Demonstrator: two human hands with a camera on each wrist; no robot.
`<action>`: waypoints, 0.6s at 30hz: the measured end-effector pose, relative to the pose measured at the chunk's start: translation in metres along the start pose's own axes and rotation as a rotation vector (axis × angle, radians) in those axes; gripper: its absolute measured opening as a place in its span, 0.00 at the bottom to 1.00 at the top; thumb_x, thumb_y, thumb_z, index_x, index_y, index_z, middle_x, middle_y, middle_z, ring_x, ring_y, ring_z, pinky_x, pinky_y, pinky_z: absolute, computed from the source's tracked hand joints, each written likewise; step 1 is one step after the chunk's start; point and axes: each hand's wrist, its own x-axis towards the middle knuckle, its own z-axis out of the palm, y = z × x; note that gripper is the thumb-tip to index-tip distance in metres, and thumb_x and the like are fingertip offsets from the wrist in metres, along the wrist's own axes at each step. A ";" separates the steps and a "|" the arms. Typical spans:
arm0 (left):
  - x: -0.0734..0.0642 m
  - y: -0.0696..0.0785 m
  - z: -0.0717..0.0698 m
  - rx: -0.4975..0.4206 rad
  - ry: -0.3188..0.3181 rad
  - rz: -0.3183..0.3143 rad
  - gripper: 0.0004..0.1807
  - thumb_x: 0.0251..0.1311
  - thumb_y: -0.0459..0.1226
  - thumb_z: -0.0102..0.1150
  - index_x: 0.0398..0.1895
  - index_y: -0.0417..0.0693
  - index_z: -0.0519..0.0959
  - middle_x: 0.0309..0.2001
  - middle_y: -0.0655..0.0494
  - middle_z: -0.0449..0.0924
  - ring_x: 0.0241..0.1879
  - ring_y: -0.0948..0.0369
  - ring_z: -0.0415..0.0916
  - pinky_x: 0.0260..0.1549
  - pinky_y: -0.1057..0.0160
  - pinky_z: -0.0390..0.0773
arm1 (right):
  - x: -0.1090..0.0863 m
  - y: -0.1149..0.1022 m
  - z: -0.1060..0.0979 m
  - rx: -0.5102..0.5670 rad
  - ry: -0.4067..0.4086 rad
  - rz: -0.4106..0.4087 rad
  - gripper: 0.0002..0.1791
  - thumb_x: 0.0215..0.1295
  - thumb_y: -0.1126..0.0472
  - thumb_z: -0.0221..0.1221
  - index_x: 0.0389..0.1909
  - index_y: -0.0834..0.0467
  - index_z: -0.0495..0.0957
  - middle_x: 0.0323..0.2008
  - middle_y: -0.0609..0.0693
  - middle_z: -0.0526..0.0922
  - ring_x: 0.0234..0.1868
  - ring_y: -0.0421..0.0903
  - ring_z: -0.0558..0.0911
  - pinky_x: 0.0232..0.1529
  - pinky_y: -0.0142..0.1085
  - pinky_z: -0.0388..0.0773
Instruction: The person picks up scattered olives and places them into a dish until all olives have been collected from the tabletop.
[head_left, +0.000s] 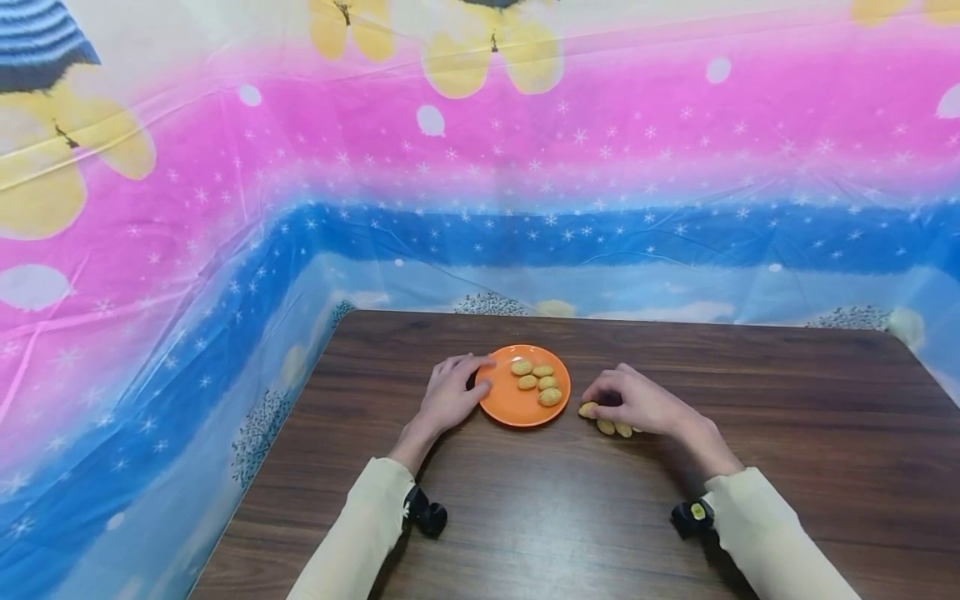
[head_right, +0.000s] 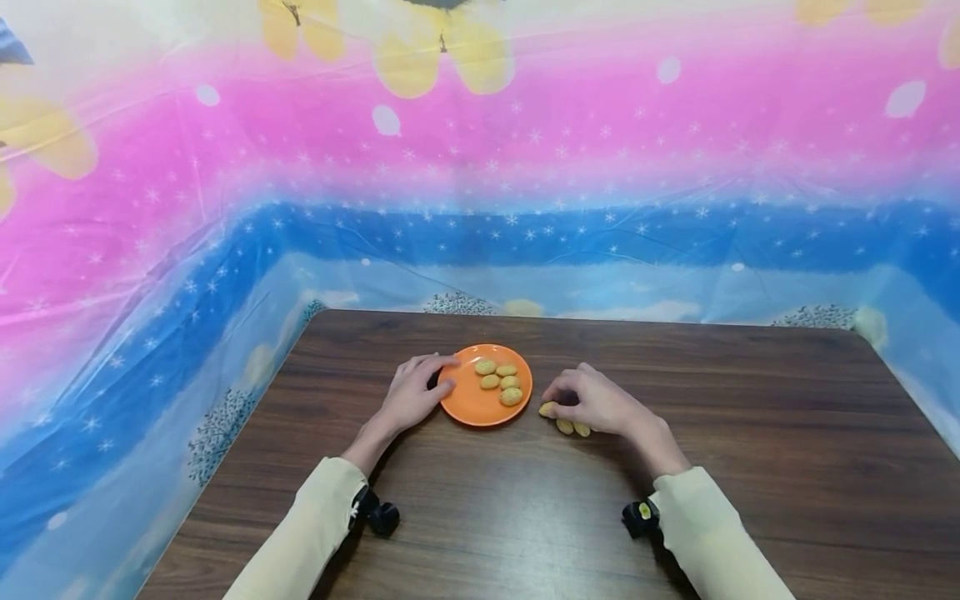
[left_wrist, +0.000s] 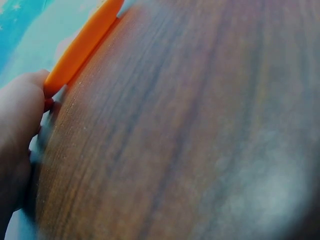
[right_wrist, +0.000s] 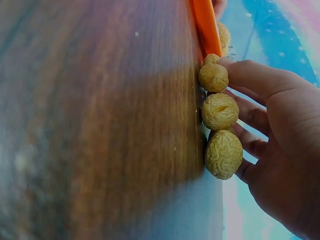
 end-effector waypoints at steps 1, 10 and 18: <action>0.000 0.000 0.000 0.001 0.001 -0.002 0.21 0.71 0.49 0.52 0.65 0.63 0.74 0.68 0.63 0.72 0.73 0.55 0.58 0.73 0.44 0.51 | 0.000 0.000 0.000 0.000 -0.002 0.001 0.09 0.68 0.49 0.62 0.47 0.40 0.85 0.43 0.34 0.81 0.44 0.42 0.71 0.42 0.36 0.70; -0.002 -0.001 -0.001 -0.003 0.004 -0.005 0.21 0.71 0.49 0.52 0.65 0.63 0.74 0.68 0.62 0.72 0.73 0.55 0.58 0.73 0.44 0.51 | 0.003 -0.002 0.000 0.000 0.000 0.002 0.09 0.68 0.51 0.62 0.46 0.40 0.85 0.42 0.34 0.81 0.44 0.41 0.72 0.43 0.37 0.71; -0.001 0.000 -0.001 -0.009 -0.001 0.007 0.21 0.70 0.49 0.52 0.65 0.63 0.75 0.68 0.63 0.72 0.73 0.55 0.58 0.73 0.44 0.50 | 0.006 -0.003 -0.001 0.004 0.011 -0.016 0.09 0.67 0.51 0.63 0.46 0.41 0.85 0.42 0.34 0.81 0.43 0.42 0.71 0.43 0.38 0.72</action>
